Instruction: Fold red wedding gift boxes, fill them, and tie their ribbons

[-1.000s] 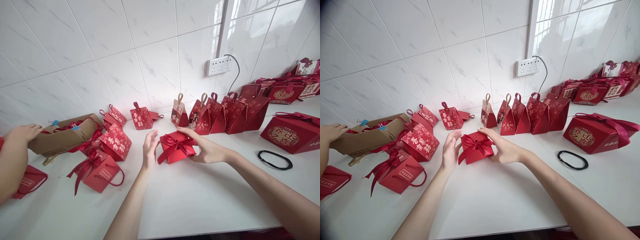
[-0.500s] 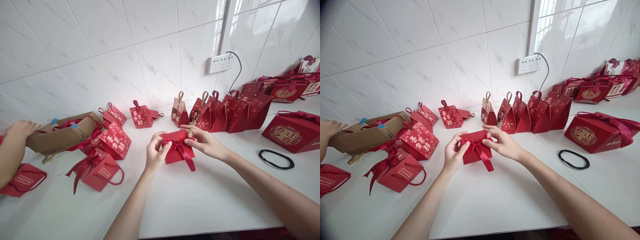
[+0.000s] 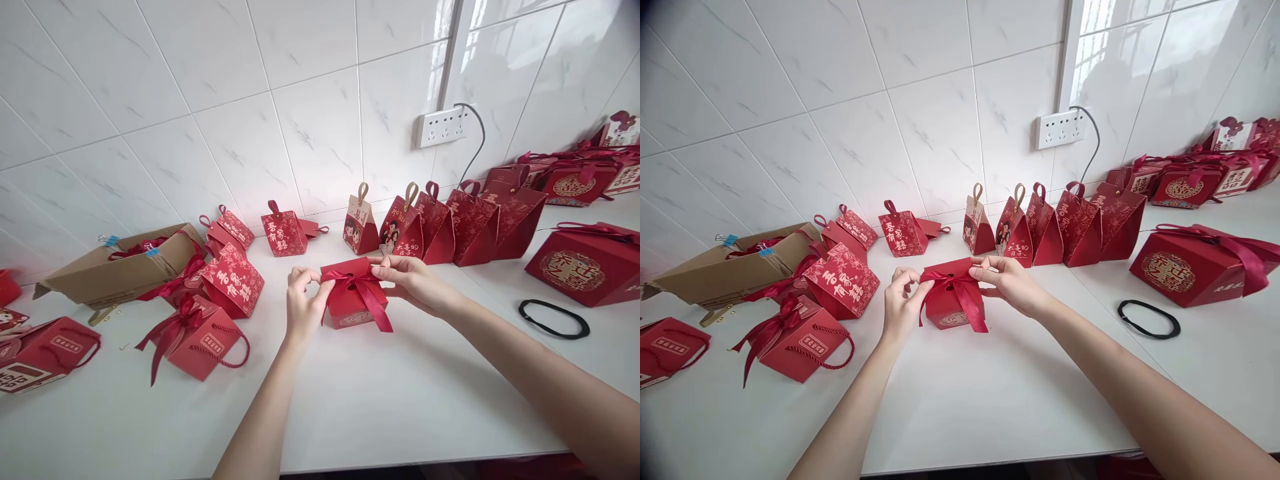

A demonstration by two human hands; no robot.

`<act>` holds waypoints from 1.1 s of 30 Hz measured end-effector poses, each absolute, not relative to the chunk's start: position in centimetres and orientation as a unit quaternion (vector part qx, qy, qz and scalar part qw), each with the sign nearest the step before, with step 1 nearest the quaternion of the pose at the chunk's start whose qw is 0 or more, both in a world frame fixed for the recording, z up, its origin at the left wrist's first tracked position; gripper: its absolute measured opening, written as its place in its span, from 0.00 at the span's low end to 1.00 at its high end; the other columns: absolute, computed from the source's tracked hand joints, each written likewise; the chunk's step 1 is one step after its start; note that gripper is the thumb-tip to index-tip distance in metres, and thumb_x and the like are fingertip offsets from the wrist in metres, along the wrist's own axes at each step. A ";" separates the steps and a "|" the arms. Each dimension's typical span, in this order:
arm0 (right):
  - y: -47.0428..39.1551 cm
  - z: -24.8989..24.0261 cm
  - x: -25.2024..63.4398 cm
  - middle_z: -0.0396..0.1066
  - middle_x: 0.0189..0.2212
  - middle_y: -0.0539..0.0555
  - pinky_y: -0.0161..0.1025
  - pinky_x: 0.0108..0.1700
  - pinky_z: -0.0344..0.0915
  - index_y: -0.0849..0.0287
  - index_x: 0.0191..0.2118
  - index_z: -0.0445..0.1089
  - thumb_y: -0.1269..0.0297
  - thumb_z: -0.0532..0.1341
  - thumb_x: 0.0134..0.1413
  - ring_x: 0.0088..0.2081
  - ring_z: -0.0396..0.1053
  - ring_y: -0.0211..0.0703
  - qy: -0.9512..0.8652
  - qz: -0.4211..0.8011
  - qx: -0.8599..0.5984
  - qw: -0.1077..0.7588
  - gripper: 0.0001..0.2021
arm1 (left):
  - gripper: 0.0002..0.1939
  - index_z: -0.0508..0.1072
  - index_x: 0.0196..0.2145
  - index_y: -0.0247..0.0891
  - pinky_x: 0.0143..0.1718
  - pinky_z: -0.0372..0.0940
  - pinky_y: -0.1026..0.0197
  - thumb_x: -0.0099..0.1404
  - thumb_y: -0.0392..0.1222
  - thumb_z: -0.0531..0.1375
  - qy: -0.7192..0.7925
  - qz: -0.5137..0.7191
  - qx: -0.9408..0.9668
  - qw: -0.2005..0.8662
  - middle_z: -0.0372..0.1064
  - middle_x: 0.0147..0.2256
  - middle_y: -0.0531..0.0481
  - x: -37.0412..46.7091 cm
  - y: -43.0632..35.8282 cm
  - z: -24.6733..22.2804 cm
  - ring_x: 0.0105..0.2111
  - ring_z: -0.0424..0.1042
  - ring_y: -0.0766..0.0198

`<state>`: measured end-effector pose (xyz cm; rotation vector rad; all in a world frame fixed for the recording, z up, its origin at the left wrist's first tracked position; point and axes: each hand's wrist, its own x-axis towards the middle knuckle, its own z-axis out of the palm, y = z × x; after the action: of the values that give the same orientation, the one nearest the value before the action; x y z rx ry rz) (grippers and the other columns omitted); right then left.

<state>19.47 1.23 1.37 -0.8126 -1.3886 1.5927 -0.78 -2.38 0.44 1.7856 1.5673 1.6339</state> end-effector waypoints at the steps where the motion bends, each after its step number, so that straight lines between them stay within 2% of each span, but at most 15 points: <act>1: 1.2 1.4 19.4 0.69 0.46 0.57 0.53 0.45 0.65 0.59 0.22 0.60 0.52 0.67 0.43 0.46 0.68 0.52 -0.556 0.632 -0.326 0.430 0.19 | 0.13 0.59 0.20 0.39 0.32 0.57 0.63 0.56 0.42 0.59 0.542 0.557 0.618 0.119 0.54 0.24 0.54 -0.5 -2.5 0.4 0.27 0.58 0.65; 3: 1.0 1.4 19.4 0.66 0.51 0.58 0.52 0.45 0.66 0.60 0.23 0.60 0.52 0.67 0.44 0.46 0.69 0.52 -0.564 0.609 -0.324 0.455 0.19 | 0.13 0.57 0.21 0.39 0.28 0.56 0.64 0.59 0.42 0.57 0.530 0.559 0.630 0.095 0.51 0.21 0.56 0.0 -2.7 0.1 0.23 0.55 0.67; 6: 0.7 1.4 19.3 0.63 0.54 0.57 0.51 0.48 0.65 0.59 0.23 0.61 0.54 0.65 0.48 0.51 0.66 0.53 -0.612 0.514 -0.318 0.510 0.16 | 0.11 0.59 0.24 0.39 0.30 0.59 0.65 0.62 0.42 0.54 0.498 0.569 0.651 0.069 0.56 0.23 0.55 0.7 -2.8 -0.7 0.25 0.59 0.68; 9: 0.5 1.5 19.4 0.62 0.54 0.57 0.49 0.50 0.63 0.58 0.23 0.60 0.56 0.63 0.50 0.56 0.61 0.53 -0.665 0.427 -0.322 0.522 0.15 | 0.06 0.62 0.29 0.39 0.36 0.63 0.62 0.61 0.41 0.56 0.478 0.554 0.669 0.125 0.62 0.28 0.52 0.9 -2.9 -1.3 0.30 0.64 0.66; 11: 0.6 1.6 19.7 0.62 0.54 0.57 0.49 0.50 0.63 0.57 0.23 0.59 0.57 0.62 0.51 0.57 0.59 0.53 -0.677 0.410 -0.336 0.510 0.14 | 0.07 0.63 0.33 0.39 0.41 0.63 0.60 0.59 0.42 0.58 0.461 0.548 0.670 0.195 0.64 0.33 0.49 1.0 -3.0 -1.3 0.35 0.66 0.63; 13: 0.7 1.6 19.9 0.61 0.54 0.57 0.49 0.51 0.63 0.58 0.22 0.59 0.58 0.62 0.51 0.57 0.60 0.53 -0.680 0.413 -0.347 0.496 0.14 | 0.09 0.63 0.34 0.39 0.43 0.63 0.59 0.59 0.46 0.57 0.454 0.553 0.650 0.256 0.64 0.35 0.48 1.1 -3.1 -0.9 0.37 0.66 0.63; 17: 0.8 1.6 19.9 0.59 0.56 0.55 0.48 0.55 0.59 0.58 0.21 0.60 0.57 0.63 0.49 0.58 0.59 0.52 -0.683 0.447 -0.331 0.474 0.15 | 0.13 0.62 0.28 0.38 0.35 0.63 0.65 0.62 0.51 0.55 0.509 0.569 0.578 0.288 0.62 0.29 0.52 1.3 -3.1 0.0 0.31 0.64 0.66; 22: 0.8 1.6 19.5 0.57 0.57 0.55 0.48 0.57 0.57 0.58 0.20 0.63 0.55 0.65 0.48 0.61 0.54 0.53 -0.679 0.474 -0.333 0.451 0.16 | 0.12 0.60 0.24 0.38 0.31 0.58 0.67 0.60 0.45 0.56 0.547 0.572 0.548 0.270 0.58 0.27 0.54 0.7 -2.5 0.0 0.30 0.61 0.68; 27: 1.1 1.6 19.6 0.57 0.57 0.56 0.50 0.55 0.60 0.59 0.21 0.64 0.52 0.64 0.48 0.60 0.55 0.56 -0.641 0.518 -0.335 0.457 0.17 | 0.12 0.58 0.20 0.37 0.28 0.54 0.67 0.58 0.41 0.55 0.547 0.567 0.549 0.279 0.55 0.27 0.54 0.3 -2.4 -0.1 0.28 0.57 0.69; 30: 1.0 1.6 19.6 0.57 0.57 0.56 0.51 0.57 0.58 0.59 0.21 0.63 0.52 0.65 0.47 0.59 0.57 0.56 -0.648 0.508 -0.339 0.455 0.17 | 0.10 0.58 0.20 0.37 0.28 0.58 0.67 0.56 0.39 0.55 0.542 0.560 0.570 0.259 0.55 0.28 0.53 0.5 -2.7 0.0 0.28 0.58 0.68; 33: 0.9 1.7 19.6 0.58 0.56 0.55 0.52 0.58 0.55 0.59 0.20 0.63 0.52 0.66 0.45 0.60 0.56 0.54 -0.660 0.489 -0.346 0.453 0.17 | 0.06 0.60 0.25 0.38 0.34 0.65 0.64 0.54 0.39 0.56 0.527 0.567 0.585 0.240 0.57 0.31 0.51 0.7 -3.0 0.0 0.33 0.63 0.65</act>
<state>19.59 0.91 1.71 -0.8557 -1.6303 1.2080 0.72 -2.97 0.00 1.6018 1.4428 1.5515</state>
